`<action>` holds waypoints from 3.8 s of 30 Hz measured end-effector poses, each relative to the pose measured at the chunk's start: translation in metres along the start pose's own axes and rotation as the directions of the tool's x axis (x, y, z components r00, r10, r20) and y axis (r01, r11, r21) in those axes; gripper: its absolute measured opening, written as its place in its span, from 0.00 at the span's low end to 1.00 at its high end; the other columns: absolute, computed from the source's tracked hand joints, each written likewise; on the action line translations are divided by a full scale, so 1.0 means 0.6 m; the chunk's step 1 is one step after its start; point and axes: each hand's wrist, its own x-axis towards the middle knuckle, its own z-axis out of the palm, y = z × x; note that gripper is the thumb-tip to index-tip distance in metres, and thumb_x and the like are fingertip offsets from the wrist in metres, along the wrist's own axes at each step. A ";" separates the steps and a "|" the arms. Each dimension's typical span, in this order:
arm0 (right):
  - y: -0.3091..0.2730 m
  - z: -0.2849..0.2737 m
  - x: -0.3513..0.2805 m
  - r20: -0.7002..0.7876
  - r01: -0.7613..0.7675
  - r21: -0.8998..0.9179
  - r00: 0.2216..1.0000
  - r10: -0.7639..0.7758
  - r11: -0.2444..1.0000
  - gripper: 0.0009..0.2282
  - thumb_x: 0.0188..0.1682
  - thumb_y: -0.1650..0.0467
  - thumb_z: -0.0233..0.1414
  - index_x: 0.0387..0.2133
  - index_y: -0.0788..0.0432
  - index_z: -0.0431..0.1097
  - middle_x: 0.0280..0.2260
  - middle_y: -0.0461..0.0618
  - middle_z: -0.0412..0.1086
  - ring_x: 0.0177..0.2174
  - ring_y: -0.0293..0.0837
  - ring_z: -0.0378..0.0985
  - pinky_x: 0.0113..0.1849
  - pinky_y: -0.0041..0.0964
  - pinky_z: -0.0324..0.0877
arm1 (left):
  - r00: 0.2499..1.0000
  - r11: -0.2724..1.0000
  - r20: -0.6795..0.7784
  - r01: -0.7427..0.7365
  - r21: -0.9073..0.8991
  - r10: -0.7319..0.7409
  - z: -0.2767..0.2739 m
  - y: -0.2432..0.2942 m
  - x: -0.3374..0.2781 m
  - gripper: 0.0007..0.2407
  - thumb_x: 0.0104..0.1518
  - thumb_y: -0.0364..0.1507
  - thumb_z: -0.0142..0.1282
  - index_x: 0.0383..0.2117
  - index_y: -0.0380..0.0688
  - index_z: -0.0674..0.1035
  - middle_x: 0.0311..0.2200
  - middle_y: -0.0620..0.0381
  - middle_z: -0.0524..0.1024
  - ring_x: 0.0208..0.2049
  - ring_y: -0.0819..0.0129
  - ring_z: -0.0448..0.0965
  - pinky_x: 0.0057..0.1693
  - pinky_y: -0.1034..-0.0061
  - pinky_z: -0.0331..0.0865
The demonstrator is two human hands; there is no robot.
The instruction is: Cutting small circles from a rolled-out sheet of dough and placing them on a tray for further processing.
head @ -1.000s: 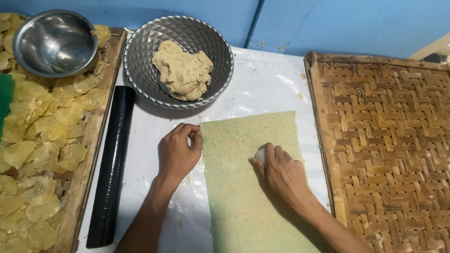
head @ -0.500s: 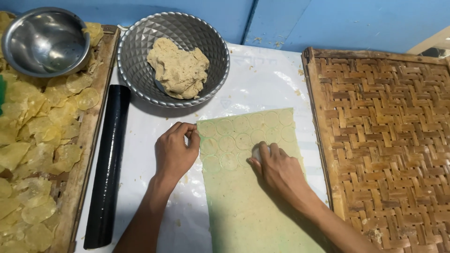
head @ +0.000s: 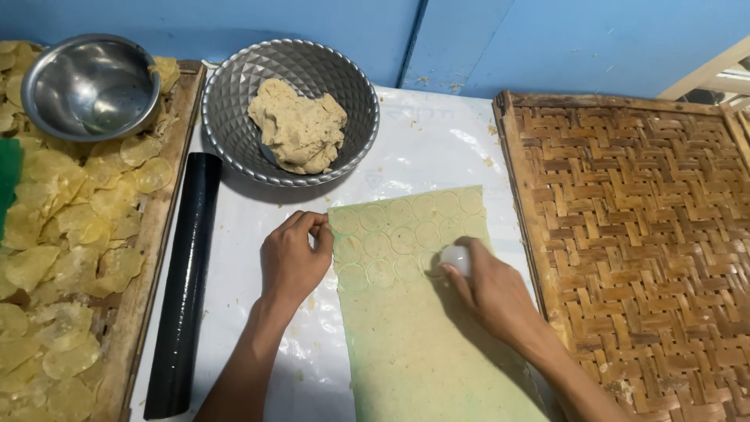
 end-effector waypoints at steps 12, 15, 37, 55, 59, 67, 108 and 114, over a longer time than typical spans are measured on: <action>0.032 -0.010 0.000 0.005 0.058 -0.184 0.998 -0.058 0.981 0.20 0.54 0.61 0.46 0.56 0.59 0.61 0.36 0.59 0.72 0.34 0.56 0.82 0.33 0.49 0.78 | 1.000 1.000 -0.002 -0.014 -0.001 0.014 -0.002 0.004 0.002 0.05 0.55 0.26 0.54 0.28 0.46 0.83 0.19 0.57 0.77 0.27 0.57 0.82 0.34 0.63 0.75; 0.022 -0.017 0.008 0.026 0.050 -0.247 0.999 -0.045 0.968 0.19 0.55 0.60 0.44 0.56 0.56 0.62 0.35 0.54 0.71 0.33 0.51 0.81 0.32 0.44 0.78 | 1.000 1.000 -0.001 -0.016 0.007 0.016 -0.004 0.008 0.000 0.05 0.55 0.26 0.54 0.28 0.45 0.83 0.19 0.57 0.77 0.27 0.57 0.82 0.35 0.64 0.75; 0.033 0.004 0.033 0.168 0.124 -0.444 0.984 -0.054 0.887 0.20 0.59 0.58 0.36 0.53 0.58 0.63 0.32 0.55 0.71 0.32 0.51 0.81 0.34 0.48 0.79 | 0.998 0.998 -0.028 -0.061 0.019 0.061 -0.001 0.008 0.001 0.03 0.54 0.24 0.56 0.28 0.45 0.83 0.19 0.58 0.75 0.24 0.59 0.80 0.33 0.66 0.73; 0.105 -0.006 0.009 -0.008 -0.037 -0.147 0.999 0.036 0.988 0.18 0.56 0.58 0.41 0.54 0.54 0.56 0.34 0.69 0.75 0.32 0.68 0.83 0.35 0.62 0.76 | 1.000 1.000 0.000 0.002 -0.005 -0.002 0.002 -0.001 -0.004 0.04 0.54 0.27 0.55 0.29 0.47 0.83 0.20 0.58 0.76 0.28 0.57 0.82 0.37 0.63 0.75; 0.104 -0.019 -0.004 -0.062 -0.092 -0.134 0.995 0.084 0.987 0.18 0.55 0.63 0.46 0.56 0.56 0.58 0.41 0.68 0.73 0.34 0.62 0.84 0.37 0.55 0.78 | 1.000 1.000 -0.010 -0.015 0.020 0.015 0.003 0.001 -0.004 0.04 0.54 0.27 0.54 0.28 0.48 0.83 0.20 0.59 0.76 0.27 0.59 0.82 0.36 0.64 0.76; 0.088 -0.037 0.009 0.063 -0.007 -0.214 0.998 0.021 0.977 0.19 0.54 0.66 0.46 0.58 0.54 0.57 0.39 0.61 0.72 0.32 0.56 0.82 0.31 0.47 0.76 | 0.999 0.999 -0.013 -0.039 0.030 0.040 0.000 0.003 -0.002 0.03 0.54 0.26 0.55 0.27 0.47 0.83 0.20 0.58 0.76 0.26 0.58 0.81 0.35 0.65 0.74; 0.045 -0.083 0.069 0.111 -0.260 0.809 0.948 0.297 0.528 0.23 0.49 0.57 0.45 0.46 0.62 0.74 0.16 0.49 0.60 0.18 0.39 0.53 0.20 0.32 0.47 | 0.998 0.996 0.059 0.022 0.087 -0.027 0.000 0.016 -0.022 0.07 0.51 0.28 0.53 0.27 0.45 0.84 0.20 0.53 0.77 0.27 0.54 0.82 0.36 0.63 0.76; 0.164 -0.028 0.164 0.097 -0.237 0.890 0.933 0.348 0.389 0.23 0.46 0.50 0.45 0.49 0.49 0.66 0.19 0.46 0.65 0.14 0.35 0.54 0.16 0.27 0.43 | 0.996 0.967 0.075 0.065 -0.245 -0.048 -0.005 0.039 -0.004 0.19 0.46 0.23 0.54 0.46 0.34 0.83 0.30 0.44 0.79 0.28 0.57 0.80 0.37 0.70 0.75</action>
